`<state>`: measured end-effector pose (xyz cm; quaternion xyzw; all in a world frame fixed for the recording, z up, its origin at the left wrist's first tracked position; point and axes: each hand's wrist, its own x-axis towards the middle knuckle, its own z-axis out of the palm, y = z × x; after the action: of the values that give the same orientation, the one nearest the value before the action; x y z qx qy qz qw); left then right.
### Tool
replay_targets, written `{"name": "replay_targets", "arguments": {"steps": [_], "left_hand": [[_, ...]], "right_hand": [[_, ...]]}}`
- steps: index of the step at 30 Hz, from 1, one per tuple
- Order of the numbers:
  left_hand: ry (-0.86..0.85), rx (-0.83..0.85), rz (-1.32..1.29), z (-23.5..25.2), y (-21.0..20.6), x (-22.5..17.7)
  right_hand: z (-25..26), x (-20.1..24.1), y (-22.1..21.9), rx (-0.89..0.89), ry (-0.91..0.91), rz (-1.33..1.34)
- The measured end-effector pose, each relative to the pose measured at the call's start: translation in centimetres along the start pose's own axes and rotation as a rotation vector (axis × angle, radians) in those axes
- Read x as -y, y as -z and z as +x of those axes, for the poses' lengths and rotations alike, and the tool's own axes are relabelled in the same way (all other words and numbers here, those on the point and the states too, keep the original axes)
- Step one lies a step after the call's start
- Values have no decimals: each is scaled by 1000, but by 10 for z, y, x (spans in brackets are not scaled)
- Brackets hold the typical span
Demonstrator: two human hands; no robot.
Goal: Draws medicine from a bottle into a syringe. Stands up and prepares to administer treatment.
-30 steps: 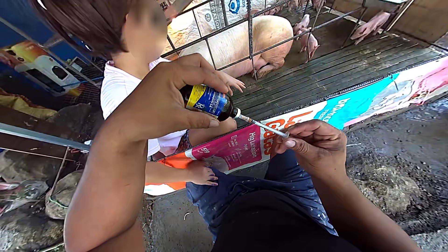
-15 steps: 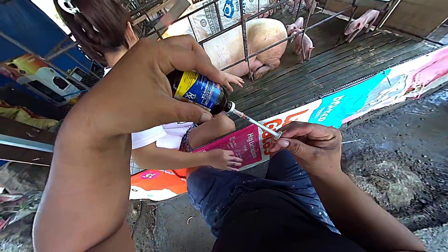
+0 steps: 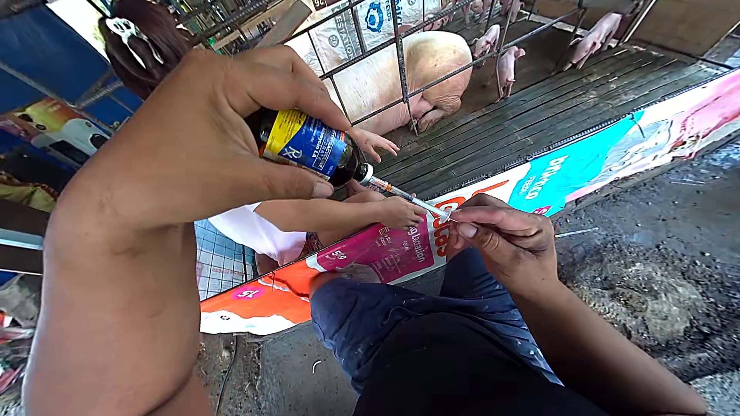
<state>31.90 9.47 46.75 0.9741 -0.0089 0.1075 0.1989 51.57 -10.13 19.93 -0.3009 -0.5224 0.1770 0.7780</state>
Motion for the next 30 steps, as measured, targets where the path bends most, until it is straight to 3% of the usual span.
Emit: {"name": "replay_targets", "arguments": {"steps": [30], "left_hand": [[-38, 46, 56, 14, 19, -7]], "right_hand": [[-2, -2, -8, -21, 9, 44]]}}
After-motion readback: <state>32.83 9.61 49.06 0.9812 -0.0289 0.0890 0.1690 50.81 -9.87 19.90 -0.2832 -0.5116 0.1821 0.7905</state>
